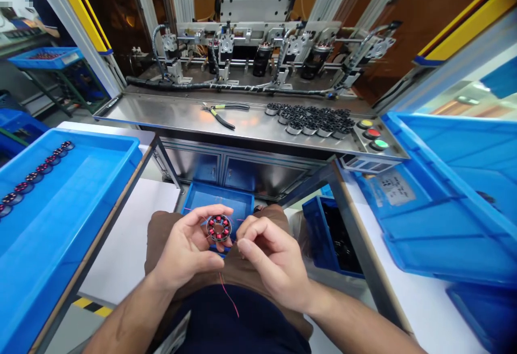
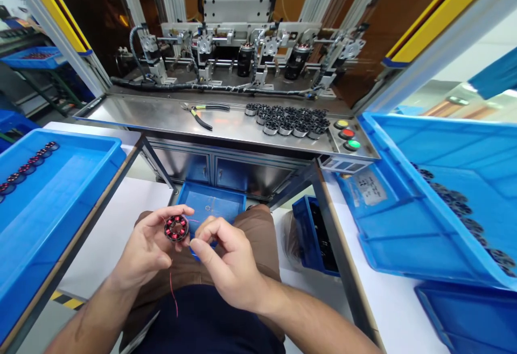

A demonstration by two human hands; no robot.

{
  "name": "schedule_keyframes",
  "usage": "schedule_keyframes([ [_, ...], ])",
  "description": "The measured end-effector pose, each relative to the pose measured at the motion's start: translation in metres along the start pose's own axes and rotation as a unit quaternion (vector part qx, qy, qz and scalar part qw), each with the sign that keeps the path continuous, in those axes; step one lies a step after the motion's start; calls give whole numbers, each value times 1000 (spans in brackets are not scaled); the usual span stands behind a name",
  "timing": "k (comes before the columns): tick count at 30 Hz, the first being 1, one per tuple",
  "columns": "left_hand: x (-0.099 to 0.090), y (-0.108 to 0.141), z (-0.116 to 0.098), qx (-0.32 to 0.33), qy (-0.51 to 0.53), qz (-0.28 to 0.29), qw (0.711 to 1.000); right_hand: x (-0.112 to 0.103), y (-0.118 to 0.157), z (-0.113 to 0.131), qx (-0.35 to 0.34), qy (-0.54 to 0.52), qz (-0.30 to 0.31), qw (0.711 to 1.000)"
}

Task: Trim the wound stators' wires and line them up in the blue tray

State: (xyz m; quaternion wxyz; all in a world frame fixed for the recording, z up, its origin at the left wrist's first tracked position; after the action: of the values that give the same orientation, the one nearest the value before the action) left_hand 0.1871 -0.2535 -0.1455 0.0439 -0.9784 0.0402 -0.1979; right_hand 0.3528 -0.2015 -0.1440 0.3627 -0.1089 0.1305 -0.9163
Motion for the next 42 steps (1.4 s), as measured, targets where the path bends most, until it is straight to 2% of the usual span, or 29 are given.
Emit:
schedule_keyframes([
  [3, 4, 1, 2, 45, -53, -52, 996, 4, 4, -5, -1, 10, -4, 1000],
  [6, 8, 6, -1, 94, -155, -85, 980, 5, 7, -8, 28, 5, -15, 999],
  [8, 9, 11, -3, 133, -240, -89, 957, 5, 6, -8, 37, -6, -14, 999],
  [11, 7, 18, -5, 192, -349, -75, 914, 7, 3, -6, 10, -16, 1, 1000],
  [14, 5, 20, -4, 215, -383, -67, 896, 13, 1, -6, 4, -33, 6, 999],
  [18, 5, 20, -4, 207, -365, -80, 904, 23, 4, -13, 64, -84, -57, 993],
  [20, 6, 19, -5, 201, -357, -87, 908, 24, 6, -16, 75, -88, -66, 991],
  [25, 6, 19, -8, 211, -375, -77, 900, 19, 2, -11, -9, -14, -38, 999],
  [27, 6, 19, -7, 216, -379, -70, 897, 19, -1, -8, -16, 4, -39, 999],
  [30, 5, 19, -4, 210, -368, -77, 903, 21, -5, -9, 32, -20, -74, 997],
  [33, 6, 17, -4, 188, -328, -100, 920, 23, -7, -15, 84, -56, -97, 990],
  [37, 7, 13, -8, 158, -257, -126, 945, 22, -5, -19, 81, -94, -92, 988],
  [42, 6, 11, -8, 137, -247, -130, 950, 19, 0, -13, 55, -78, -56, 994],
])
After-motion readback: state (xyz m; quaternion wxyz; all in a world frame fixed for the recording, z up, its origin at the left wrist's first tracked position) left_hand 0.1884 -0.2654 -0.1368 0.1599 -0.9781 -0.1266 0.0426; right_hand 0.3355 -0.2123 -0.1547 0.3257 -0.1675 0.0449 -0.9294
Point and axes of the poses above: each hand's wrist, its own y-axis away from the middle knuckle, its own x-axis out of the palm, z = x × y, the point moved 1 cm from there along -y, towards the middle knuckle, and after that the axes turned 7 degrees about z, right-handed, at the moved point
